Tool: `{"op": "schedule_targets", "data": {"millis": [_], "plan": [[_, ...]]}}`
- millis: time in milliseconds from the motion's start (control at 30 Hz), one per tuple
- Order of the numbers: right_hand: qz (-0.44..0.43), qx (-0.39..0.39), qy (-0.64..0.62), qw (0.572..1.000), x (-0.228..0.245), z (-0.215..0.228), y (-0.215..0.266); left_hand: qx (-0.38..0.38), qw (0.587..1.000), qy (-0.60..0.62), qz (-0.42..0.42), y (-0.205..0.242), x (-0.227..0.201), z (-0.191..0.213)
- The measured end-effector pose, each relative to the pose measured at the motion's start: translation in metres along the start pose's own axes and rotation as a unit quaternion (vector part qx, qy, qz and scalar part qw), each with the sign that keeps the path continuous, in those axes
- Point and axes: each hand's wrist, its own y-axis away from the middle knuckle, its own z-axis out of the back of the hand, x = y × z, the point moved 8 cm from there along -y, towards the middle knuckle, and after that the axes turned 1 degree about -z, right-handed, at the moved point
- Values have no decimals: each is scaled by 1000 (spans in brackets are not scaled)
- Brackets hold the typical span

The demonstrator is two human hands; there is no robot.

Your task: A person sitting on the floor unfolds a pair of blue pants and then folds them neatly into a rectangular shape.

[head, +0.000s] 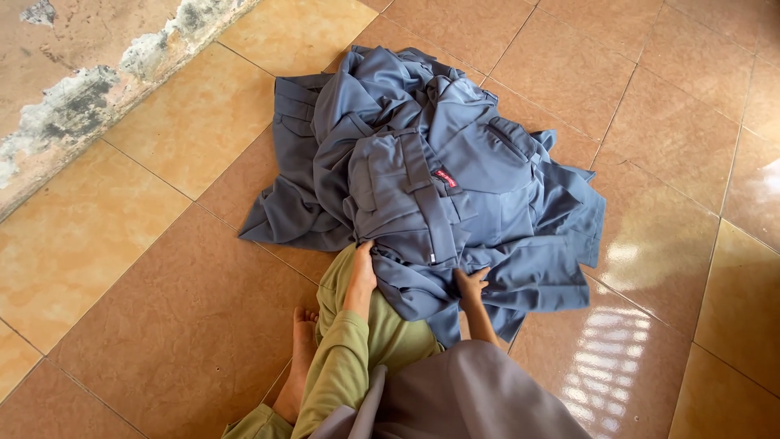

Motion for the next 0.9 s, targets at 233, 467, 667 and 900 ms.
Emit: {"op": "schedule_targets", "data": {"millis": [233, 467, 667, 900], "plan": [[109, 47, -329, 937, 80, 9, 83, 45, 998, -45, -9, 70, -52, -37], [216, 162, -368, 890, 153, 12, 138, 67, 988, -119, -66, 134, -116, -56], [293, 227, -334, 867, 204, -19, 178, 35, 988, -90, -124, 142, -144, 3], [386, 341, -279, 811, 261, -99, 253, -39, 975, -38, -213, 181, -189, 119]]}}
